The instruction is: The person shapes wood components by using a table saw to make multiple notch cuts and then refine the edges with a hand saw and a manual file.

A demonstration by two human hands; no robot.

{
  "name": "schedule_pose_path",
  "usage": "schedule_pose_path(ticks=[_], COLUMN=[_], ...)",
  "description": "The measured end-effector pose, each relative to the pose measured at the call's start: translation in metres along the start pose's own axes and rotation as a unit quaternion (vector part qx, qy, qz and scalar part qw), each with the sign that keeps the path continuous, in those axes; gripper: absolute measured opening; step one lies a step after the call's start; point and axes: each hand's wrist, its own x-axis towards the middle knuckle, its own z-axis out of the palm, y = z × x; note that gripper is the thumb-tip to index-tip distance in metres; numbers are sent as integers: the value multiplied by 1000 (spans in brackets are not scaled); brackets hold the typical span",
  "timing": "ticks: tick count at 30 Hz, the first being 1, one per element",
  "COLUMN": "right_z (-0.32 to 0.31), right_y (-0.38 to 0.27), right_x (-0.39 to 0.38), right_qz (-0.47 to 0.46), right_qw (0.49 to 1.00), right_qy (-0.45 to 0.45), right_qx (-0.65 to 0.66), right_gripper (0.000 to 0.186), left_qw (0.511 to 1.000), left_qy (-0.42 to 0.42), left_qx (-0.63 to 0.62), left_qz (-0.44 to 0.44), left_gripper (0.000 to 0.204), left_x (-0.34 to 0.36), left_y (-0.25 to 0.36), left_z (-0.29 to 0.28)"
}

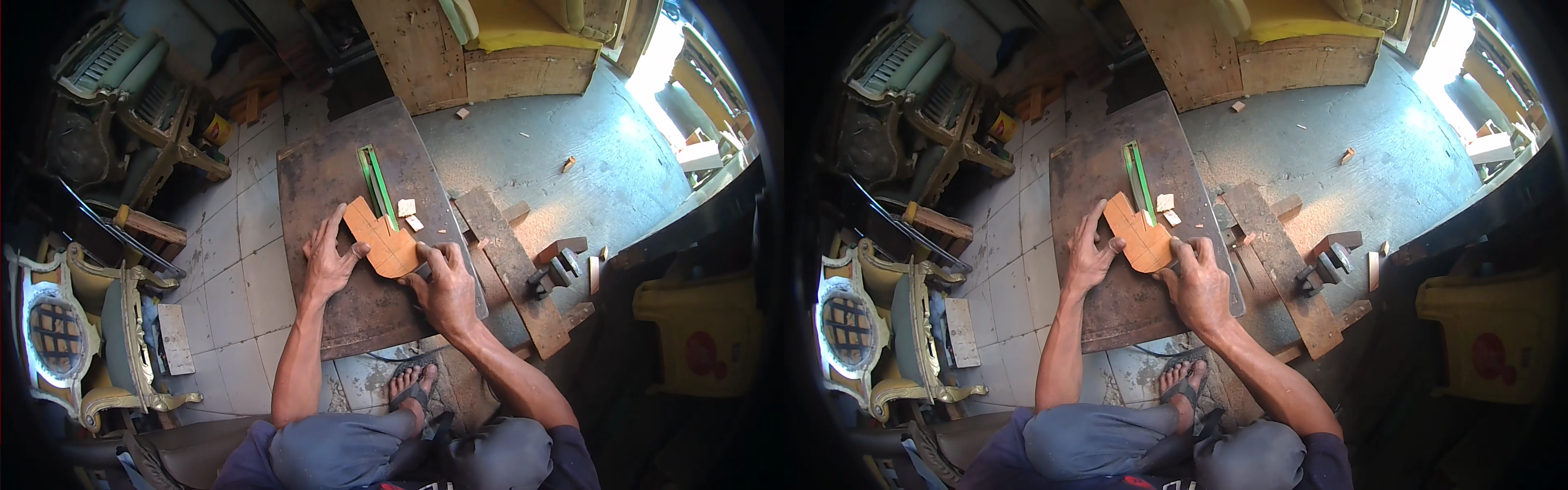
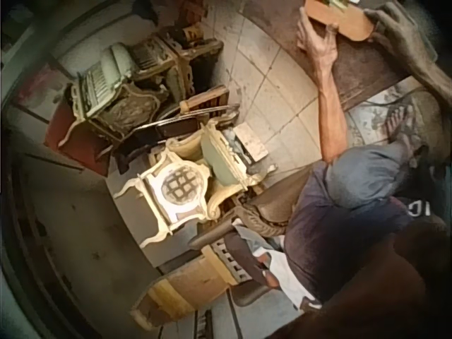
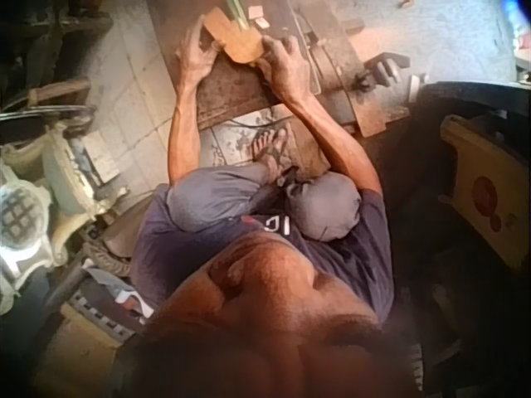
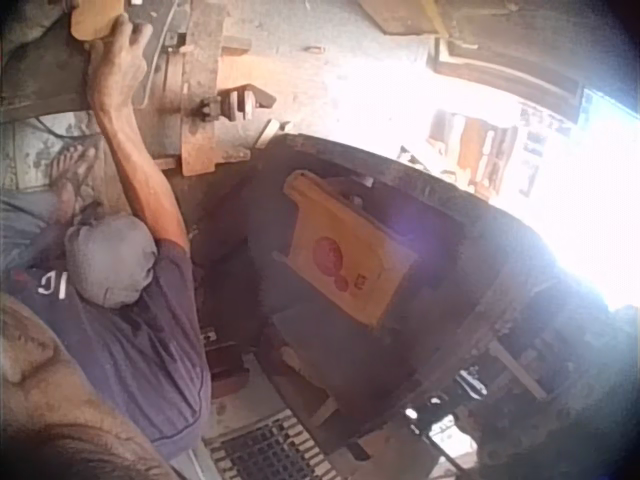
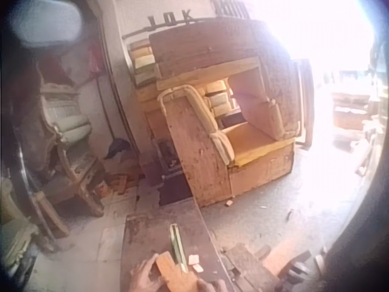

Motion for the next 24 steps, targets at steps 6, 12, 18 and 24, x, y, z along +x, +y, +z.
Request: schedule_pose_path(ticks=[6,12,18,24], right_z=[-8,-13,-15,-15], right_y=[-1,-4,-4,4], right_x=[-20,-30,-36,-38], right_qz=[-1,3,-6,-56], right_qw=[1000,1000,999,998], right_qy=[-13,-23,-25,-9], right_qx=[-5,-5,-25,-36], right_gripper=[56,56,58,60], left_qw=[998,999,999,996], left_qy=[-43,-41,-34,-16], left_qx=[-28,-13,-11,-82], left_qz=[-38,-17,6,5], left_gripper=[104,104,105,90], left_x=[-22,-30,-37,-43], left_y=[19,23,21,27], left_z=[-7,-9,-8,-10])
